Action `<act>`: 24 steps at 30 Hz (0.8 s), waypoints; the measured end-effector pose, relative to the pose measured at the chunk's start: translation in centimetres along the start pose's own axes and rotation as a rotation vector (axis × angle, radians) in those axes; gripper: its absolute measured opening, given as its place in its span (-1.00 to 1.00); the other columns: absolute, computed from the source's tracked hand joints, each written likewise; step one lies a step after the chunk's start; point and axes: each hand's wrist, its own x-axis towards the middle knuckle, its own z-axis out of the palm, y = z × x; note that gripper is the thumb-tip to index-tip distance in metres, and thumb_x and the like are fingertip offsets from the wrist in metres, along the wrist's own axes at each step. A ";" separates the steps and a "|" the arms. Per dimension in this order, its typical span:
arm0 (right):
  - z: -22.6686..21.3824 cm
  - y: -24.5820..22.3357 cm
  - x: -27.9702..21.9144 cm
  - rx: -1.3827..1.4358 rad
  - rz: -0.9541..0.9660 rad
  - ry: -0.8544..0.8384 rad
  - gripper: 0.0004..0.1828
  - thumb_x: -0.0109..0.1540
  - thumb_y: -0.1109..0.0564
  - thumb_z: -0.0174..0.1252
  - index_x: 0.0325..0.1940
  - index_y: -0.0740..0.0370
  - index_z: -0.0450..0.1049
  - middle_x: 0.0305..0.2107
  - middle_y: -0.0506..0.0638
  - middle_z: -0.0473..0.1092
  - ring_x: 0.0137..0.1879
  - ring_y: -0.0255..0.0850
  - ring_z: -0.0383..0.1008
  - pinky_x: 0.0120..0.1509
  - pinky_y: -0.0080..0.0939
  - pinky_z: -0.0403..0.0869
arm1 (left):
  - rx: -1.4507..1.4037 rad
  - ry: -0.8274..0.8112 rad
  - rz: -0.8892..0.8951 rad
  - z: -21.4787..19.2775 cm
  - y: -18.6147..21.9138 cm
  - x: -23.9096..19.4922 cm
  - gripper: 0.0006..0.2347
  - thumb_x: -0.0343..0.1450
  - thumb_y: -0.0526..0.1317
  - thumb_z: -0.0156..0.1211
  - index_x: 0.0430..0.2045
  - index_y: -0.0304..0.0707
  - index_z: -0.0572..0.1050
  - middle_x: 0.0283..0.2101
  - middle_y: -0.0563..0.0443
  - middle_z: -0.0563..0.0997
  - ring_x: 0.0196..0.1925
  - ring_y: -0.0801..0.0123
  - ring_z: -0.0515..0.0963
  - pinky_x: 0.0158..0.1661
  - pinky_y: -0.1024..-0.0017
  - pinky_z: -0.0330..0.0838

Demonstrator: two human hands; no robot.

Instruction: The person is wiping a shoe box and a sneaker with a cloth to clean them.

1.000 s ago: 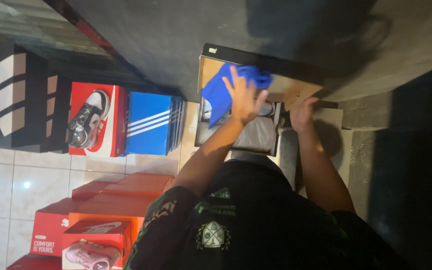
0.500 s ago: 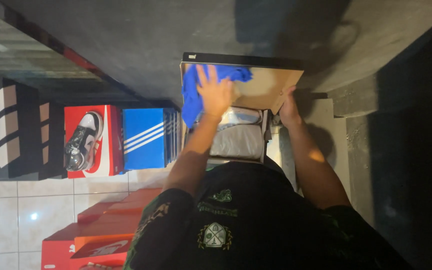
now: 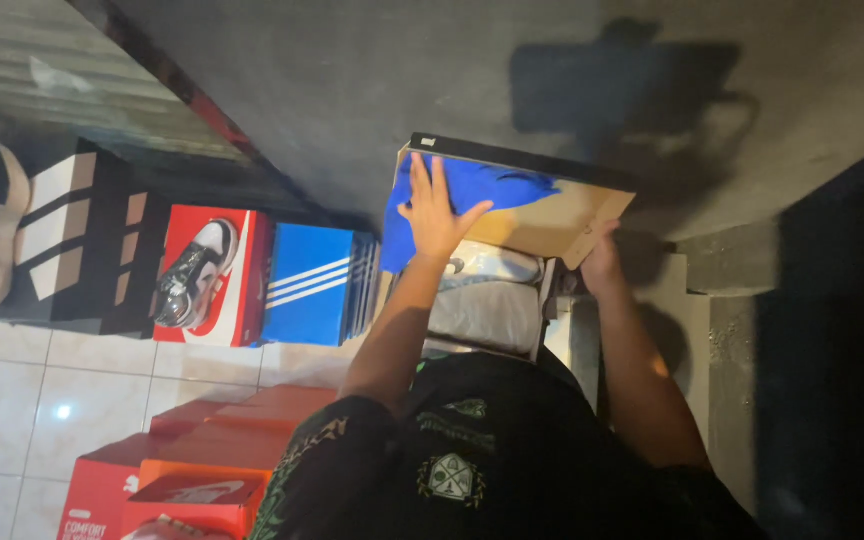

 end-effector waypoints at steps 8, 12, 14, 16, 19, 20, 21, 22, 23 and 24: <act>2.0 -0.3 -0.7 -0.016 0.047 0.057 -0.22 0.36 -0.54 -0.35 0.48 -0.10 0.18 0.37 -0.07 0.25 0.44 -0.16 0.28 0.64 0.01 0.14 | 0.009 0.280 0.556 9.7 11.0 -2.6 -0.48 0.50 0.22 -0.17 0.35 0.13 0.26 0.35 0.01 0.40 0.26 0.06 0.46 0.11 -0.27 0.25; 1.5 -0.8 -0.3 -0.037 0.031 0.008 -0.21 0.36 -0.54 -0.37 0.48 -0.09 0.19 0.36 -0.06 0.26 0.44 -0.16 0.29 0.64 0.01 0.15 | -0.103 0.332 0.696 6.7 9.7 -0.4 -0.54 0.45 0.16 0.02 0.24 0.14 0.39 -0.19 0.02 0.52 -0.20 0.15 0.51 -0.15 0.00 0.44; 0.5 -1.1 -0.7 -0.038 0.027 -0.016 -0.20 0.36 -0.54 -0.39 0.47 -0.08 0.19 0.35 -0.06 0.28 0.44 -0.15 0.29 0.64 0.00 0.16 | -0.363 -1.073 -0.223 -6.4 10.3 4.5 -0.26 0.22 0.53 -0.57 -0.93 -0.07 0.42 -0.73 0.12 0.39 -0.56 0.43 0.40 -0.32 0.45 0.30; 0.1 -1.0 -0.6 -0.031 0.016 -0.014 -0.20 0.36 -0.54 -0.40 0.47 -0.07 0.20 0.34 -0.05 0.29 0.44 -0.14 0.29 0.64 0.00 0.16 | -0.130 -0.559 0.036 -0.5 4.0 1.6 -0.42 0.27 0.50 -0.32 -0.37 0.08 0.41 -0.73 0.04 0.45 -0.60 0.29 0.50 -0.37 0.26 0.34; -0.7 -0.1 -0.2 0.002 0.000 -0.042 -0.15 0.35 -0.55 -0.46 0.52 -0.03 0.11 0.39 -0.02 0.20 0.48 -0.11 0.23 0.65 0.04 0.12 | 0.089 0.068 0.191 3.6 -0.9 -0.5 -0.27 0.27 0.42 0.10 0.31 0.16 0.31 -0.11 -0.14 0.33 -0.35 0.04 0.61 -0.25 0.04 0.36; -1.0 0.2 0.1 0.012 -0.001 -0.077 -0.11 0.36 -0.56 -0.51 0.57 0.00 0.02 0.45 0.00 0.11 0.53 -0.08 0.15 0.67 0.07 0.07 | 0.077 0.172 0.084 4.2 -1.8 -0.8 -0.13 0.22 0.37 0.28 0.43 0.08 0.21 0.51 -0.22 0.16 -0.07 -0.07 0.62 -0.08 0.01 0.35; -0.9 -0.2 0.2 0.015 -0.004 -0.071 -0.11 0.36 -0.56 -0.51 0.57 0.00 0.02 0.45 0.00 0.11 0.53 -0.08 0.15 0.67 0.07 0.07 | 0.075 0.169 0.091 4.7 -0.3 -1.1 -0.13 0.22 0.37 0.28 0.43 0.08 0.21 0.51 -0.22 0.16 -0.07 -0.07 0.62 -0.08 0.01 0.35; -0.7 -0.5 0.3 0.017 0.014 -0.091 -0.08 0.33 -0.57 -0.51 0.56 0.00 0.05 0.43 0.01 0.15 0.50 -0.07 0.20 0.66 0.05 0.11 | 0.023 0.076 0.086 5.3 1.1 -1.3 -0.13 0.23 0.42 0.24 0.43 0.11 0.19 0.55 -0.18 0.03 0.26 -0.16 0.21 0.13 -0.16 -0.04; -0.5 -0.7 0.3 0.019 0.036 -0.110 -0.06 0.31 -0.59 -0.50 0.55 0.00 0.08 0.41 0.03 0.18 0.47 -0.05 0.24 0.64 0.04 0.14 | -0.029 -0.020 0.078 5.7 2.4 -1.8 -0.13 0.25 0.47 0.19 0.43 0.14 0.17 0.59 -0.13 -0.11 0.60 -0.24 -0.20 0.34 -0.33 -0.44; -0.8 -0.6 0.2 0.021 0.036 -0.103 -0.06 0.31 -0.59 -0.50 0.55 0.00 0.08 0.41 0.03 0.18 0.47 -0.05 0.24 0.64 0.04 0.14 | -0.031 -0.026 0.083 3.3 5.3 -0.9 -0.13 0.25 0.47 0.19 0.43 0.14 0.17 0.59 -0.13 -0.11 0.60 -0.24 -0.20 0.34 -0.33 -0.44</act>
